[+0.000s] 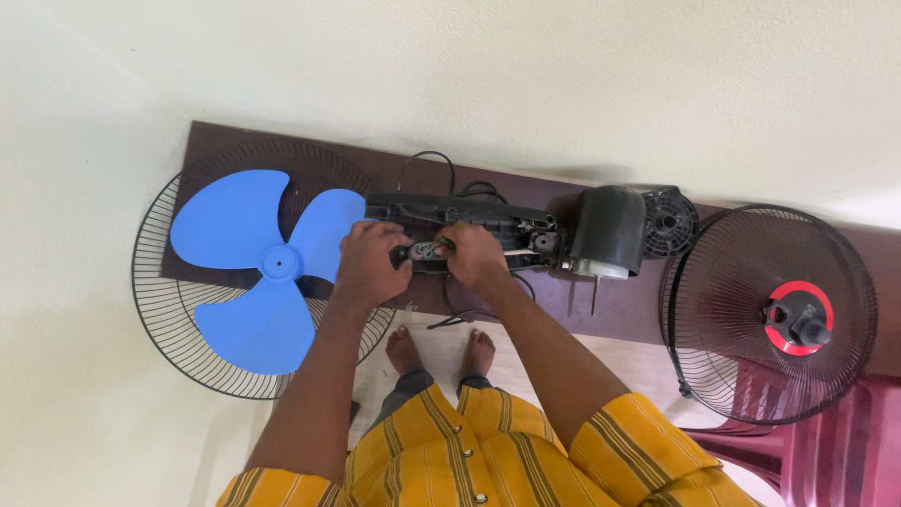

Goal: The person works on the internal wiring of a disassembled electric fan motor, using a screwdriver to adjust connections and components. They handle wires and a red plastic part while the fan blades and cage remain on the table.

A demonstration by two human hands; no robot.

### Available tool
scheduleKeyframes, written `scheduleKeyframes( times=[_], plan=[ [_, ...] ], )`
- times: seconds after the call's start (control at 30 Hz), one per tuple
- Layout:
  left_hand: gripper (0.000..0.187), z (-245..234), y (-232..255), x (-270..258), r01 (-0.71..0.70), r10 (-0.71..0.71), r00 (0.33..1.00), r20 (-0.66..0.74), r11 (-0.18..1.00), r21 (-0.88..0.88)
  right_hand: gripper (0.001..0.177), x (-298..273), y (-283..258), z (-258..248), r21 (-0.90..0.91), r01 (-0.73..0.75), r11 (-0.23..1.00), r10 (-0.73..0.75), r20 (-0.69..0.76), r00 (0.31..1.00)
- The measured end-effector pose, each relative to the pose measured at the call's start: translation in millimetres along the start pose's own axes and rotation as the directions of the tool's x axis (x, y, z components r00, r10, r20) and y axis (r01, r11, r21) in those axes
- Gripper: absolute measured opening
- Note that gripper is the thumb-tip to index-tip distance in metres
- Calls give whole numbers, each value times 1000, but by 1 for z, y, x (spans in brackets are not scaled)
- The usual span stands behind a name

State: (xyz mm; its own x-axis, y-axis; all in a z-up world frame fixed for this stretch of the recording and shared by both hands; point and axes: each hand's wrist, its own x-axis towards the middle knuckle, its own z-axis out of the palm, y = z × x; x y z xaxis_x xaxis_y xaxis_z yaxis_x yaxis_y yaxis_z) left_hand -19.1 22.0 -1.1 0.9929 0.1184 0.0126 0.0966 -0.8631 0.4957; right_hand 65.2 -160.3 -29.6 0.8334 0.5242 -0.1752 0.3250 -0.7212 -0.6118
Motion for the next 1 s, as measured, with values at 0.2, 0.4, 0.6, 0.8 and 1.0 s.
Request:
scheduleKeyframes(
  times=[0.2,0.4,0.6,0.8,1.0],
  plan=[
    [69,3,12,5,-24,24,998,50,1000,2,18,10,13,-6,148,89,985,-77,-85,993],
    [61,-11,10,11,-117,118,993,22,992,-48,31,10,19,-18,344,72,936,-46,-81,996],
    [51,-19,11,16,14,5,991,133,989,-144,42,-9,43,-32,431,-48,901,113,-127,985],
    [43,-17,12,23,29,-21,999,49,983,-179,38,-29,67,-43,328,10,945,30,-118,993],
    [48,-21,18,29,250,-232,965,119,954,-163,49,-45,74,-40,56,-156,986,159,-42,986]
  ],
)
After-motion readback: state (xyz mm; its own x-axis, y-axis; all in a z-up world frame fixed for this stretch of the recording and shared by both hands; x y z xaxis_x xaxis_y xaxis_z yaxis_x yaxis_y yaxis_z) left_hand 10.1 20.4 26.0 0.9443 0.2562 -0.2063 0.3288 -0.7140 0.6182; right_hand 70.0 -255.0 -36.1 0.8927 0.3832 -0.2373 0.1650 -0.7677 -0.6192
